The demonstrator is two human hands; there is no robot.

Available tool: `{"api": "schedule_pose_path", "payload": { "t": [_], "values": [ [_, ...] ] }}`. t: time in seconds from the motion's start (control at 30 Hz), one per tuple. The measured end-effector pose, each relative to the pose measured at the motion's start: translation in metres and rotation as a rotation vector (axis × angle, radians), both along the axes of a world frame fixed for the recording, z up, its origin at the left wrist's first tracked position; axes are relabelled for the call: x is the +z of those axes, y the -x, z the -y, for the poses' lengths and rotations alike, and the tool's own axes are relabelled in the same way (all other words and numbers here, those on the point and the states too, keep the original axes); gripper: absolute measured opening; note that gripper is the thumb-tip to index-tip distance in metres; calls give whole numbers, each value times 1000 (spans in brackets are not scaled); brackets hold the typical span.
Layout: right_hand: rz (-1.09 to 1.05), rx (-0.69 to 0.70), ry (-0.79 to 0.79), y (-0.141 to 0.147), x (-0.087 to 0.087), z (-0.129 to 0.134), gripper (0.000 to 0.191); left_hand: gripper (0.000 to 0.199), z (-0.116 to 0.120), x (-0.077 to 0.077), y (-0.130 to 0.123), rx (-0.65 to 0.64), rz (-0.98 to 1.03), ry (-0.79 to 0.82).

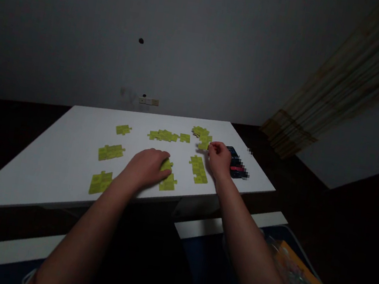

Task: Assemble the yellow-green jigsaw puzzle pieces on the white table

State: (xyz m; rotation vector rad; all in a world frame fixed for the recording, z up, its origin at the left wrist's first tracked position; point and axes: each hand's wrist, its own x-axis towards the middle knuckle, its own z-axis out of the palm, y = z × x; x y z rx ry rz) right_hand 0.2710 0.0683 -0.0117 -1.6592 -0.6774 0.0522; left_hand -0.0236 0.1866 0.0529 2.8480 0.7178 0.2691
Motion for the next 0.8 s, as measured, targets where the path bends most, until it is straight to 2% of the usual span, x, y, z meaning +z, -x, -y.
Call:
{"api": "schedule_pose_path", "payload": {
  "t": [0.17, 0.27, 0.33, 0.4, 0.47, 0.63, 0.73, 0.8],
  "values": [
    [-5, 2, 10, 4, 3, 1, 24, 31, -20, -5, -1, 8, -33, 16],
    [-12, 22, 7, 5, 4, 1, 22, 24, -16, -2, 5, -10, -7, 20],
    [-11, 32, 9, 6, 4, 1, 22, 28, -7, -1, 15, -7, 63, 9],
    [-6, 39, 17, 7, 4, 1, 23, 33, 8, -5, 28, 18, 157, -12],
    [0, 45, 24, 7, 4, 1, 24, 35, 30, -15, 43, 10, 238, -26],
    [17, 59, 55, 8, 7, 0, 19, 36, 104, -61, 61, -198, 347, -57],
    [80, 52, 68, 11, 12, 2, 16, 48, 136, -84, 57, -139, 316, -140],
    [143, 57, 86, 18, 15, 5, 15, 55, 146, -93, 55, -68, 291, -157]
  ]
}}
